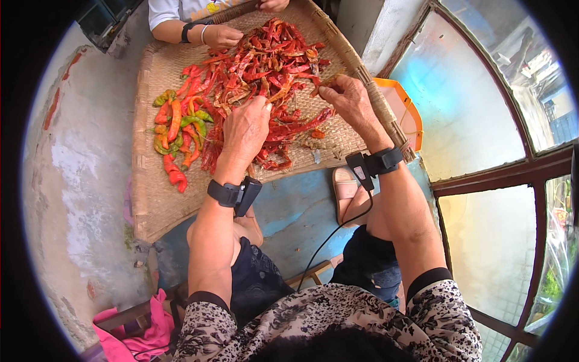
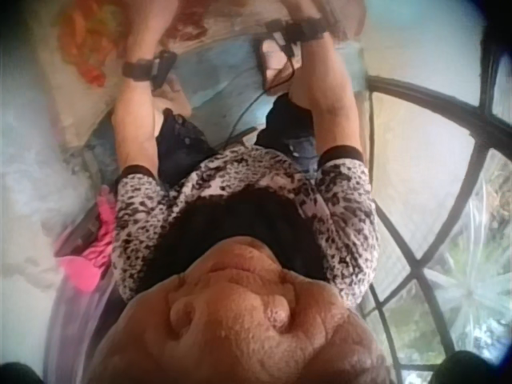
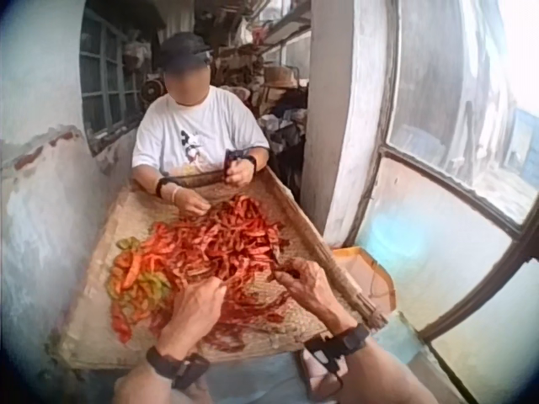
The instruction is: The person empties a paper bag onto a woven tray and sorts through the pile of dried chili peppers by hand, pulling off the stems and placing the peppers back onto the tray.
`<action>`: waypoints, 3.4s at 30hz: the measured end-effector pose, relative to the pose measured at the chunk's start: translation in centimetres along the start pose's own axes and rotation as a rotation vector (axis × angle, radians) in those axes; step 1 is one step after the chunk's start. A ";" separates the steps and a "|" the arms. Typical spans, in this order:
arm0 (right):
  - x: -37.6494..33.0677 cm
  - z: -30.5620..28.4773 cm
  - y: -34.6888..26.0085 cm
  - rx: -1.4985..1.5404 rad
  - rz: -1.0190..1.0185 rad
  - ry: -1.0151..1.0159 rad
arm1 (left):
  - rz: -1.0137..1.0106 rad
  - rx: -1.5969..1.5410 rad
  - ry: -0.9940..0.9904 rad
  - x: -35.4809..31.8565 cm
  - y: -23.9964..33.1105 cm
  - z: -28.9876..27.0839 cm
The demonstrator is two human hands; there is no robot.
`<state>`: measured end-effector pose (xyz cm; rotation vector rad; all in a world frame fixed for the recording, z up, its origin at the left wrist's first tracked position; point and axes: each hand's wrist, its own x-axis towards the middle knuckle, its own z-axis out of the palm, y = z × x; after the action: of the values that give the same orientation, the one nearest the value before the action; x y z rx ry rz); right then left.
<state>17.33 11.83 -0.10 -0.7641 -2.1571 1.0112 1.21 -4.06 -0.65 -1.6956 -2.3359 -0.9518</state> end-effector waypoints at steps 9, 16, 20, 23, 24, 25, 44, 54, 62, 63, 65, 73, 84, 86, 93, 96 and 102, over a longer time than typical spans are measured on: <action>-1.1 -7.5 3.4 -0.293 0.027 0.433 | 0.070 0.022 -0.020 0.1 0.3 0.7; -2.2 -9.4 6.6 -0.684 0.155 0.377 | 0.128 0.050 -0.053 0.9 2.0 2.1; -2.0 -4.8 3.9 -0.012 0.065 -0.085 | 0.210 -0.044 -0.043 1.2 4.0 3.7; -2.0 -2.1 1.7 0.252 0.143 -0.304 | 0.223 -0.174 -0.094 1.2 4.9 4.6; -1.8 -1.7 1.7 0.293 0.145 -0.277 | 0.195 -0.198 -0.121 1.3 5.3 4.9; -1.8 -1.8 1.7 0.288 0.153 -0.266 | 0.167 -0.222 -0.148 1.4 5.8 5.1; -0.9 -2.1 2.9 0.258 0.321 -0.312 | -0.060 -0.174 -0.149 1.9 3.7 5.6; 0.5 -0.2 0.9 0.714 0.436 -0.023 | -0.004 -0.268 -0.140 1.6 1.8 2.7; 1.2 -5.0 5.2 1.675 0.619 0.674 | 0.122 0.022 -0.184 -0.2 -0.4 2.0; 1.2 -4.7 5.4 1.608 0.631 0.612 | 0.175 0.077 -0.169 -0.2 -0.2 2.3; 1.4 -3.9 5.8 1.454 0.634 0.421 | 0.248 0.138 -0.179 -0.3 -0.2 3.4; 1.1 0.7 1.2 0.917 0.388 -0.125 | 0.195 0.195 -0.209 0.6 0.6 4.5; 0.7 4.5 0.3 0.334 0.039 -0.289 | -0.198 -0.664 0.060 2.3 -0.2 1.0; 0.7 5.3 -0.1 0.181 -0.168 -0.333 | -0.202 -0.684 0.055 2.3 -0.4 1.1; 0.3 6.0 -0.5 0.198 -0.137 -0.292 | -0.205 -0.722 0.048 2.0 -0.9 0.7; -0.2 5.9 -1.2 0.240 -0.195 -0.248 | -0.209 -0.696 0.028 1.8 -0.9 0.4; -0.5 5.1 -1.5 0.279 0.004 -0.167 | -0.222 -0.642 -0.048 1.4 -0.8 0.5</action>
<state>13.56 8.40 -1.66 -0.5687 -2.0894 1.3852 0.09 -2.78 -0.80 -1.6557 -2.4447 -1.8827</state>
